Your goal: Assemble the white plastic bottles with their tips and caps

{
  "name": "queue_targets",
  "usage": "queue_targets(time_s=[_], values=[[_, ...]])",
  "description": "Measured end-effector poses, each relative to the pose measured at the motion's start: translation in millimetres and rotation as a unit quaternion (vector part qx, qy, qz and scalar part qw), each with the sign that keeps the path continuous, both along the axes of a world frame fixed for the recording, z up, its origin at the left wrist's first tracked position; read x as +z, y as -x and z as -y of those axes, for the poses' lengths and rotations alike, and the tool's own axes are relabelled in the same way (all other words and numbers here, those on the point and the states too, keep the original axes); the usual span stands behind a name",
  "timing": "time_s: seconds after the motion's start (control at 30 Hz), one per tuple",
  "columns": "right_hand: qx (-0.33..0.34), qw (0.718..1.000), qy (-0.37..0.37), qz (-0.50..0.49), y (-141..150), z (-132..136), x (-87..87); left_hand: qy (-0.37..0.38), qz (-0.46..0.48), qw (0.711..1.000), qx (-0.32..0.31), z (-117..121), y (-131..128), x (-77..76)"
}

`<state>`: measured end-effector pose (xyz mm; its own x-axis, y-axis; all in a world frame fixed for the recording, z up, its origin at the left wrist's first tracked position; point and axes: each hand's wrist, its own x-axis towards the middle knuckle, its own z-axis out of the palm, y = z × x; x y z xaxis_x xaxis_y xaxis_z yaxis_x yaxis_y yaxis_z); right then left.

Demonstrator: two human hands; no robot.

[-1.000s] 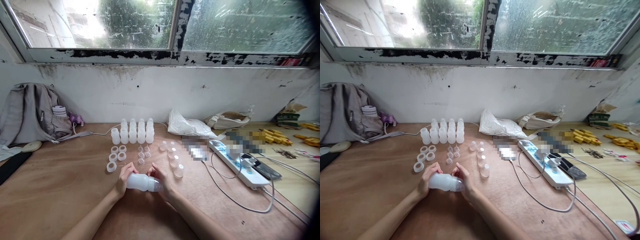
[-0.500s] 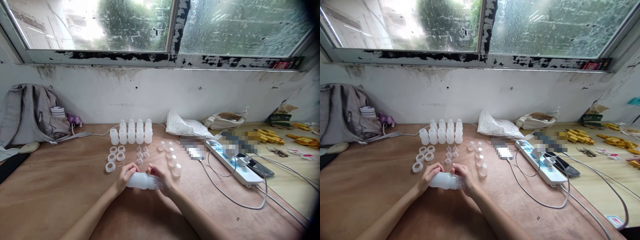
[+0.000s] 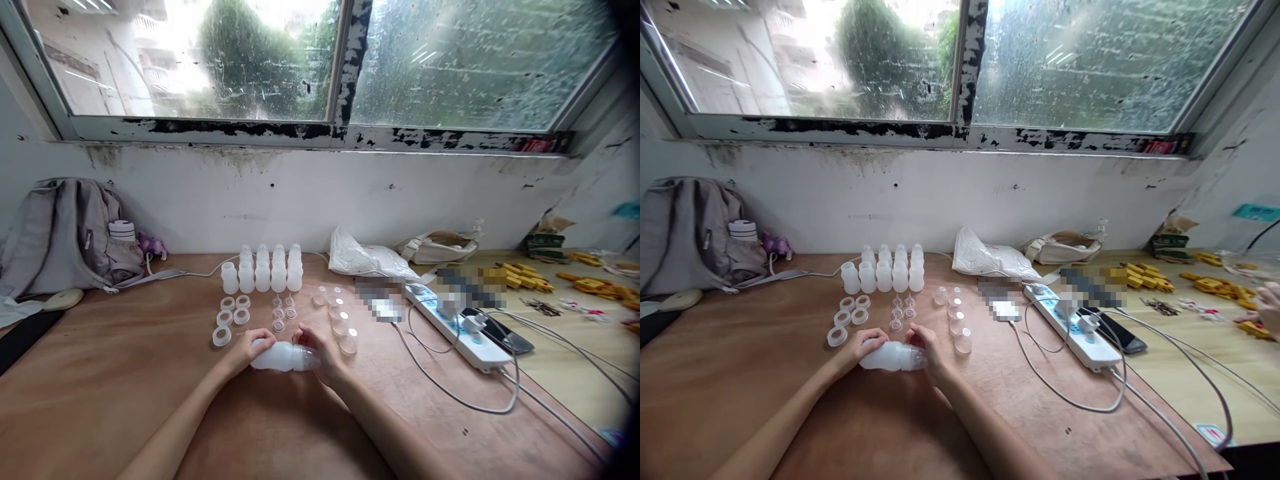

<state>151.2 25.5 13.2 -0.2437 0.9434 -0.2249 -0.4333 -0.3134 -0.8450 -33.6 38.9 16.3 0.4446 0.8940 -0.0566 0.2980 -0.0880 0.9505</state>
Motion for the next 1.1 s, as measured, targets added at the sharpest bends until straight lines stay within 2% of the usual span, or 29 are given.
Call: queue_targets(time_s=[0.13, 0.2, 0.27, 0.33, 0.4, 0.47, 0.57, 0.77, 0.9, 1.0, 1.1], values=[[-0.017, 0.999, -0.018, -0.023, -1.5, -1.9, 0.9, 0.075, 0.068, 0.993, -0.057, 0.0, 4.3, 1.1], [-0.037, 0.998, -0.019, -0.04, -2.4, -2.5, 3.0, 0.098, 0.107, 0.988, -0.052, 0.8, 4.6, 0.9], [-0.062, 0.996, -0.031, -0.052, -3.2, -2.6, 5.7, 0.102, 0.143, 0.984, -0.019, 0.9, 3.8, -0.6], [-0.085, 0.993, -0.068, -0.035, -3.7, -1.1, 8.3, 0.096, 0.163, 0.982, 0.018, 0.4, 2.4, -2.2], [-0.104, 0.986, -0.128, 0.025, -3.0, 2.1, 10.0, 0.088, 0.165, 0.981, 0.043, 0.3, 1.0, -2.4], [-0.107, 0.972, -0.183, 0.102, -1.1, 6.5, 9.9, 0.081, 0.157, 0.983, 0.057, 1.7, -0.8, -1.3], [-0.096, 0.954, -0.224, 0.173, 2.3, 12.1, 6.4, 0.067, 0.137, 0.986, 0.067, 6.8, -5.7, -0.7], [-0.135, 0.937, -0.245, 0.209, -1.7, 10.2, 2.4, 0.043, 0.085, 0.995, 0.029, 17.0, -19.6, -7.4], [-0.125, 0.929, -0.258, 0.233, -5.8, 10.4, 7.2, 0.028, 0.071, 0.997, -0.003, 15.0, -17.0, -6.8], [-0.108, 0.938, -0.252, 0.212, -6.3, 13.1, 11.5, -0.028, 0.052, 0.998, -0.01, 10.9, -12.3, -5.2], [-0.097, 0.96, -0.224, 0.135, -3.8, 14.9, 13.7, -0.067, 0.058, 0.995, 0.036, 10.4, -12.5, -4.5]])
